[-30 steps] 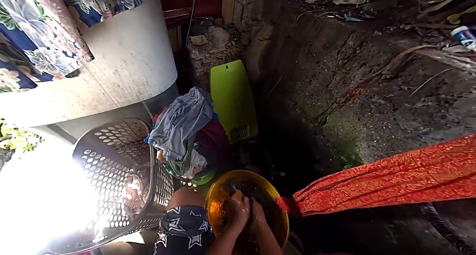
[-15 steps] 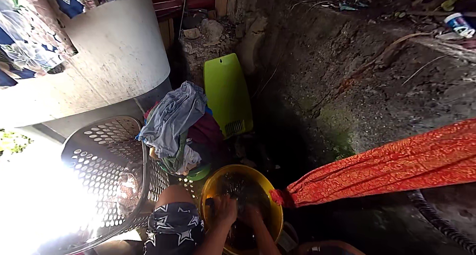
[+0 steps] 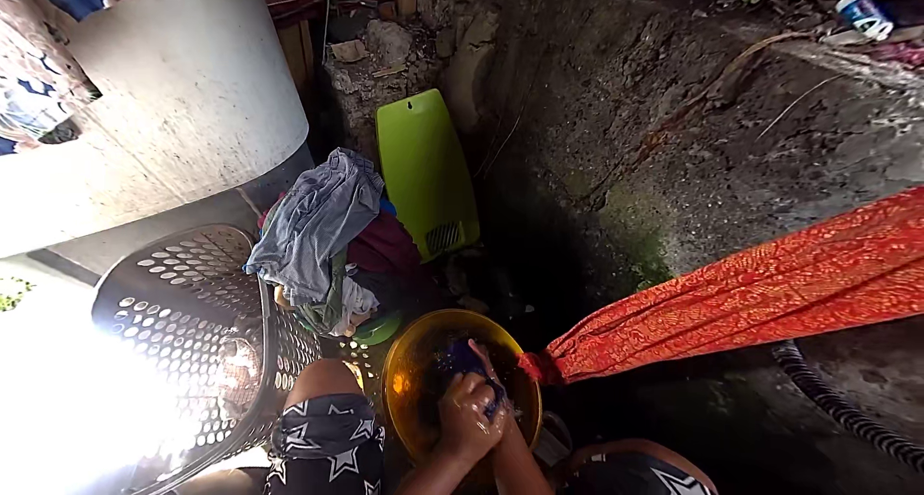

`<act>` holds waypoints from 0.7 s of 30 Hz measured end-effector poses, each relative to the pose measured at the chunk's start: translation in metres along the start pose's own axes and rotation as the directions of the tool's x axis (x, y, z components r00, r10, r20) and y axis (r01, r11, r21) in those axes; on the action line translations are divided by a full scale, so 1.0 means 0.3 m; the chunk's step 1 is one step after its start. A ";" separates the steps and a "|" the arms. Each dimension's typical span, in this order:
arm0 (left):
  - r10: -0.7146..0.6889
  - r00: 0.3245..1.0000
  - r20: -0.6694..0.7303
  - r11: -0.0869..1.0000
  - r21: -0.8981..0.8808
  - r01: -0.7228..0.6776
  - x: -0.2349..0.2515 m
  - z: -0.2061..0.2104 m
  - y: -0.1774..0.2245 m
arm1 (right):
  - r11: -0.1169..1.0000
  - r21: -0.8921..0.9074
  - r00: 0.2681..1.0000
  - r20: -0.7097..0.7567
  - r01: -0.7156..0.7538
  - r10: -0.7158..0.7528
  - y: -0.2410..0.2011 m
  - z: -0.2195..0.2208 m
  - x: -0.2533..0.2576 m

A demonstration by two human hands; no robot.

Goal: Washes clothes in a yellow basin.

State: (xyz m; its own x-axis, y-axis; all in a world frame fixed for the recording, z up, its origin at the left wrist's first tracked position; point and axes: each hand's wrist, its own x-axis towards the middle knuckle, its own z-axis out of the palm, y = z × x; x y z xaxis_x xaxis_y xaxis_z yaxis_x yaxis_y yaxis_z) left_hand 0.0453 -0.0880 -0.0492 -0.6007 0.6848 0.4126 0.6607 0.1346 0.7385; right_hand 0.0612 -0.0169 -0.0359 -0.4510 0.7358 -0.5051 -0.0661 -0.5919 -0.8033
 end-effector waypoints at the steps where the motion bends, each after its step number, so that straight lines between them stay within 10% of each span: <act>1: -0.110 0.994 -0.012 0.994 0.005 0.110 0.029 0.001 -0.035 | 0.996 -0.074 0.999 0.009 0.047 -0.047 0.006 0.004 0.006; 4: -0.665 0.734 0.141 0.740 -0.009 0.673 0.166 -0.045 -0.137 | 0.994 -0.113 0.994 -0.114 -0.011 -0.002 0.038 0.064 0.007; 6: -0.750 0.640 0.167 0.648 -0.012 0.762 0.188 -0.050 -0.140 | 0.991 -0.131 0.992 -0.123 -0.012 -0.004 0.045 0.061 0.012; 10: -0.478 0.820 0.315 0.859 -0.026 0.511 0.080 -0.061 0.050 | 0.970 -0.241 0.992 -0.120 0.019 -0.049 0.035 -0.047 0.042; 13: -0.106 0.992 0.067 0.992 -0.059 0.110 0.020 -0.008 0.040 | 0.975 -0.165 0.984 -0.067 0.151 -0.164 0.072 -0.068 0.027; 18: -0.591 0.778 0.214 0.805 0.221 0.550 0.216 -0.060 -0.126 | 0.973 -0.224 0.986 -0.166 -0.050 0.012 -0.039 0.046 -0.037; 21: -0.606 0.786 0.119 0.763 0.365 0.534 0.236 -0.049 -0.178 | 0.558 -0.828 0.981 -0.058 0.056 -0.186 -0.054 -0.038 0.015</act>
State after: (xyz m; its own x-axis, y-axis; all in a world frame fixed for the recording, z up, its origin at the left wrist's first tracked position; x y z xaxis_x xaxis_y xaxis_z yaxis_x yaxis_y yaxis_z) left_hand -0.0390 -0.0572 -0.0517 -0.8193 0.5419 -0.1871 0.3478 0.7292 0.5893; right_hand 0.0704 -0.0002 -0.0289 -0.3781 0.8510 -0.3645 0.6744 -0.0165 -0.7382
